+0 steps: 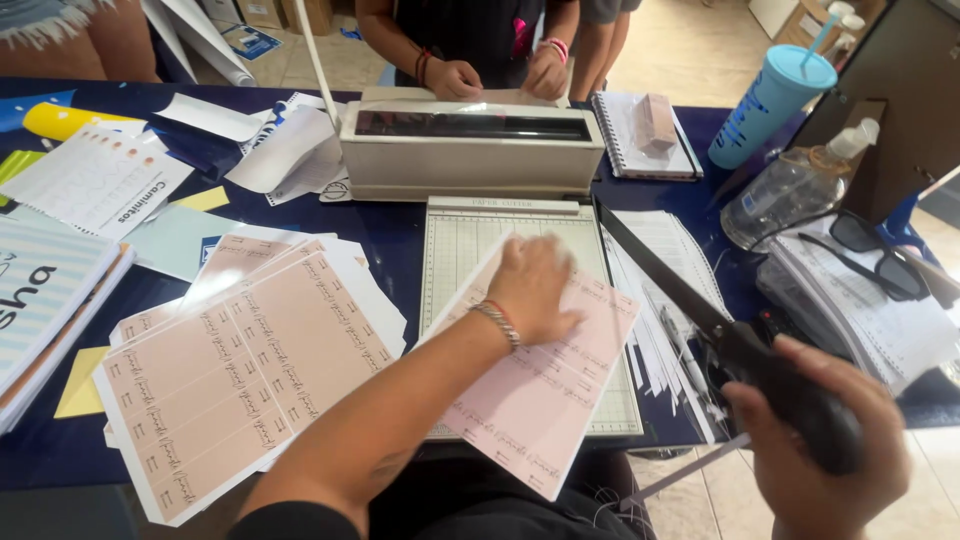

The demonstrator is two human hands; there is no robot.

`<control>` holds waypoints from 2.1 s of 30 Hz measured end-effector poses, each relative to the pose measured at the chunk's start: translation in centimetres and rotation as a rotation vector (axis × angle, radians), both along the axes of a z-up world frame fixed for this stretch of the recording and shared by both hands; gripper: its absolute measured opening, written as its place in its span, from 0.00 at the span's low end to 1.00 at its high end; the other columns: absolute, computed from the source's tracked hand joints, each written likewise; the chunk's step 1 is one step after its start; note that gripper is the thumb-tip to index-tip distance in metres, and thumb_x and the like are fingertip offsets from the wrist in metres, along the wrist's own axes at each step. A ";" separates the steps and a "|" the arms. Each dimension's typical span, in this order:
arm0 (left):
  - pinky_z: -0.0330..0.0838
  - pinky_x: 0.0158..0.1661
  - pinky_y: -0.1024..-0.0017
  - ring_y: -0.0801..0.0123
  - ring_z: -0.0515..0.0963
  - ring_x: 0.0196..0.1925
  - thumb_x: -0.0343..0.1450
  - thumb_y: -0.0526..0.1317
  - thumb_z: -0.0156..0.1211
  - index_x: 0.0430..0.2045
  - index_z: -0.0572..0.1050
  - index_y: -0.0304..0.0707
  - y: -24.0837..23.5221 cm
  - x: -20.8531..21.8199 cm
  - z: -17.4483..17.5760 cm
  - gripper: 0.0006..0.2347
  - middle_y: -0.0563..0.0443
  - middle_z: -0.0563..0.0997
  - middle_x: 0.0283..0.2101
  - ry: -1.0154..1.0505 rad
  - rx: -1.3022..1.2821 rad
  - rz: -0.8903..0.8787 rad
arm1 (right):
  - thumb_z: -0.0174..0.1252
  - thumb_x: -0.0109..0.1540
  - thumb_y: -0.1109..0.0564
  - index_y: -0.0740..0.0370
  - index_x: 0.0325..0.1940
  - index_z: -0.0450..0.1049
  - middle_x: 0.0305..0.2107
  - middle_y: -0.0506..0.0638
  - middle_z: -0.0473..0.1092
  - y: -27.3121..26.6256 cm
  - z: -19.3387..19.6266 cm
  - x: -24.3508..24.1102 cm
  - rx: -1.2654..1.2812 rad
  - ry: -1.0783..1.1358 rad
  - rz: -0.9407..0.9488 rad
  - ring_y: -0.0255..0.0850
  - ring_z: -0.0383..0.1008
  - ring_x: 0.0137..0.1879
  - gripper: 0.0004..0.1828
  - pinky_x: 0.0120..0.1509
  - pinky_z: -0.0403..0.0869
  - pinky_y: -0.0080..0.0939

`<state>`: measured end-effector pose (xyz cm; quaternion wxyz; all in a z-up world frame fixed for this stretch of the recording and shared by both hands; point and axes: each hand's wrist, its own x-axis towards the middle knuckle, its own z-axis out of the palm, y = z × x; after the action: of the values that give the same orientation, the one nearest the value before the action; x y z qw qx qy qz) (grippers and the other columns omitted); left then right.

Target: Trimming printed sheets into smaller strips using a manual paper cutter

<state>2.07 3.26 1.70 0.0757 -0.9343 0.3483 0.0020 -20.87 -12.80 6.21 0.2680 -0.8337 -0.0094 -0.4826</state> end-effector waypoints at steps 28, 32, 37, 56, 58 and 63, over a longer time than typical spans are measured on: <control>0.31 0.69 0.35 0.54 0.40 0.79 0.65 0.73 0.38 0.72 0.50 0.37 -4.1 4.0 -4.5 0.46 0.43 0.43 0.78 0.321 -0.215 -0.236 | 0.47 0.76 0.62 0.72 0.73 0.49 0.60 0.73 0.69 0.3 -0.5 2.0 0.145 0.167 -0.096 0.54 0.75 0.46 0.24 0.58 0.70 0.39; 0.32 0.69 0.34 0.55 0.40 0.79 0.66 0.74 0.34 0.72 0.49 0.38 -4.3 4.0 -4.6 0.45 0.44 0.42 0.78 0.296 -0.216 -0.215 | 0.45 0.78 0.65 0.78 0.72 0.50 0.60 0.68 0.70 0.8 -0.7 1.5 0.146 0.215 -0.180 0.47 0.75 0.43 0.21 0.58 0.63 0.30; 0.32 0.68 0.33 0.55 0.40 0.79 0.66 0.74 0.35 0.72 0.49 0.37 -4.6 4.1 -5.1 0.46 0.44 0.43 0.78 0.285 -0.253 -0.205 | 0.51 0.72 0.72 0.76 0.67 0.61 0.55 0.65 0.70 2.6 1.9 1.4 0.233 0.317 -0.241 0.45 0.73 0.50 0.18 0.64 0.64 0.32; 0.31 0.67 0.30 0.52 0.40 0.79 0.66 0.73 0.38 0.71 0.50 0.35 -4.5 4.7 -5.1 0.46 0.42 0.43 0.78 0.313 -0.285 -0.226 | 0.48 0.73 0.75 0.79 0.69 0.51 0.62 0.69 0.68 4.7 0.7 0.4 0.239 0.253 -0.215 0.45 0.74 0.51 0.22 0.59 0.64 0.28; 0.30 0.68 0.30 0.52 0.40 0.79 0.66 0.73 0.38 0.71 0.50 0.35 -4.5 4.7 -5.1 0.46 0.42 0.43 0.78 0.315 -0.291 -0.228 | 0.48 0.72 0.76 0.80 0.66 0.55 0.61 0.63 0.69 4.8 1.4 0.5 0.211 0.321 -0.269 0.40 0.71 0.56 0.19 0.66 0.60 0.28; 0.31 0.68 0.30 0.53 0.41 0.79 0.66 0.73 0.39 0.71 0.51 0.36 -4.6 4.8 -5.4 0.45 0.42 0.44 0.78 0.300 -0.299 -0.228 | 0.48 0.74 0.75 0.80 0.68 0.51 0.61 0.68 0.69 4.9 0.9 0.5 0.201 0.269 -0.253 0.46 0.74 0.53 0.20 0.60 0.64 0.28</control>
<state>6.83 -1.32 -3.66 -0.1162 -0.8790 0.4553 0.0807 -20.33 -7.94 7.12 0.2860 -0.8542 0.1797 -0.3954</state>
